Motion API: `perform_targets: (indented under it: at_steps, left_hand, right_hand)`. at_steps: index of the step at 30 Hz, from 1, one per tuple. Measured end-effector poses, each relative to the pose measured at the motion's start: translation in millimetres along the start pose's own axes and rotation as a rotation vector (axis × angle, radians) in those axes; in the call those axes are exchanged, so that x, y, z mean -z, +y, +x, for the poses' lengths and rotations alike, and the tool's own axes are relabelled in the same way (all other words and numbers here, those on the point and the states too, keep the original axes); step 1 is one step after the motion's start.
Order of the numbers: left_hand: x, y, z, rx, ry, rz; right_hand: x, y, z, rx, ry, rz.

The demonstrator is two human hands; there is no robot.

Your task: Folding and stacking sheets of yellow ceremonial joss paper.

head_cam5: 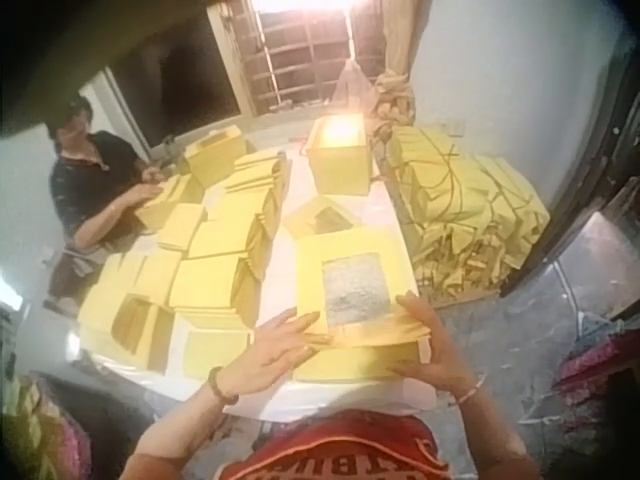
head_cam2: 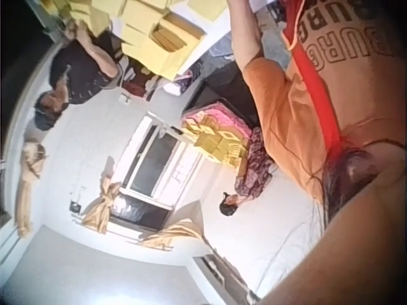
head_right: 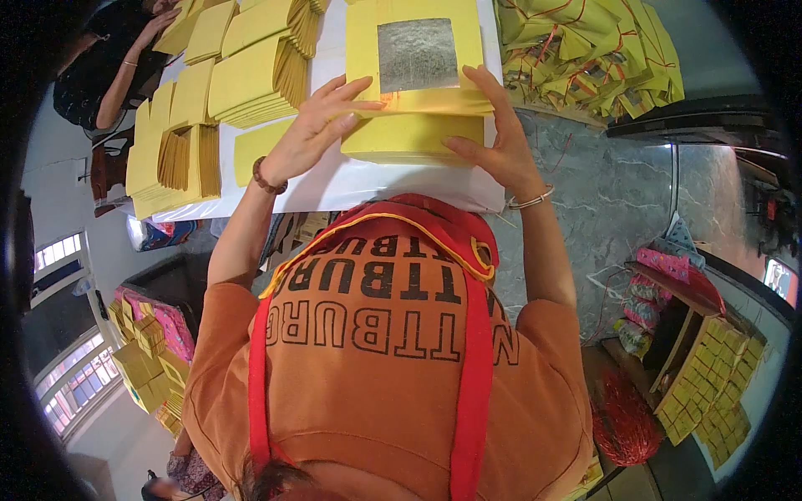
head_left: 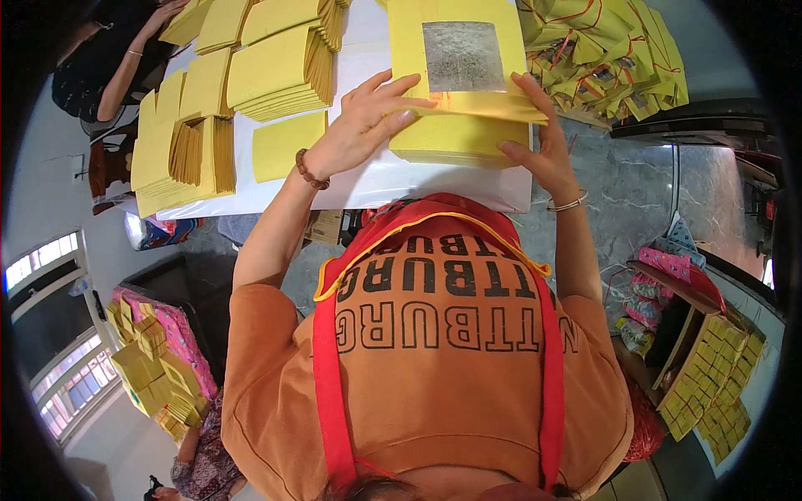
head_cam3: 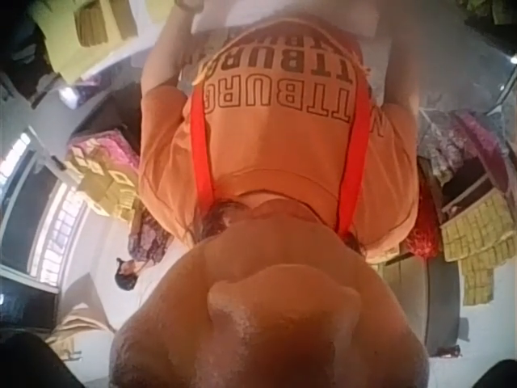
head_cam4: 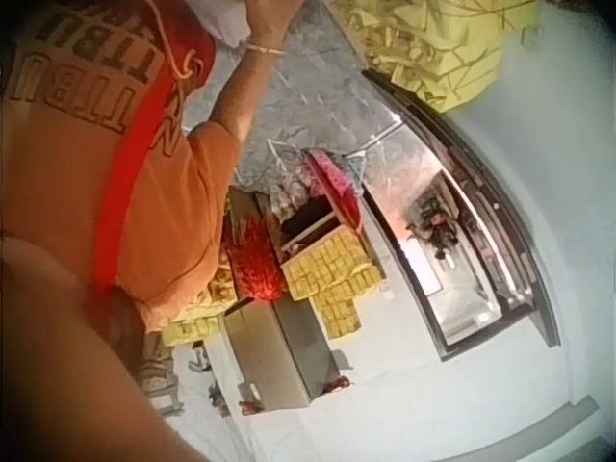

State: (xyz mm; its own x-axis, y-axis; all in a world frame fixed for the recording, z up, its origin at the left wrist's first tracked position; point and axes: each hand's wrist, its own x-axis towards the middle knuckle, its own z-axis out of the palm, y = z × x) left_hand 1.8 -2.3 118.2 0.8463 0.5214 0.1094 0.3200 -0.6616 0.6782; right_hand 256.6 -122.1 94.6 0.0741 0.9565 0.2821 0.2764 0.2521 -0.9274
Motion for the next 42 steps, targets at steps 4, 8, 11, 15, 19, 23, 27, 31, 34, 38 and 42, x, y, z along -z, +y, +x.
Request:
perform_targets:
  at_steps: [4,8,11,15,19,23,27,31,34,38,42]
  left_hand:
    - [-10.1,-4.3,-3.9,-0.107,0.027,0.182]
    - [-7.9,-8.4,-6.5,-0.134,0.026,0.130]
    - [-2.7,-3.2,-6.8,-0.136,-0.002,0.244]
    - [12.2,28.0,-0.8,-0.243,0.074,0.410]
    - [6.0,23.8,3.7,-0.327,-0.027,0.312]
    - [2.4,23.0,6.0,-0.417,-0.006,0.348]
    - [2.1,27.2,5.6,-0.385,-0.010,0.337]
    - [2.7,27.3,6.5,-0.368,0.002,0.337]
    - [3.1,28.8,5.7,-0.385,0.033,0.350]
    - [9.1,22.1,9.3,-0.337,0.036,0.211]
    - [21.8,24.9,18.9,-0.033,-0.044,-0.039]
  right_hand:
    - [0.6,-0.8,-2.8,0.001,0.008,-0.005]
    - [1.4,2.4,-2.6,0.146,-0.017,-0.237]
    - [0.8,9.8,-3.5,0.173,-0.015,-0.336]
    - [-0.5,6.2,-2.9,0.178,0.005,-0.406]
    - [0.0,4.4,-4.9,0.184,-0.012,-0.440]
    - [0.4,1.5,-10.7,0.135,-0.069,-0.377]
    - [1.5,3.0,-11.2,0.093,-0.079,-0.323]
    - [2.3,5.2,-9.3,0.083,-0.080,-0.337]
    - [1.8,0.6,-8.3,0.132,-0.080,-0.338]
    - [1.9,0.1,-6.5,0.169,-0.072,-0.412]
    - [3.9,0.9,-4.5,0.087,-0.049,-0.218]
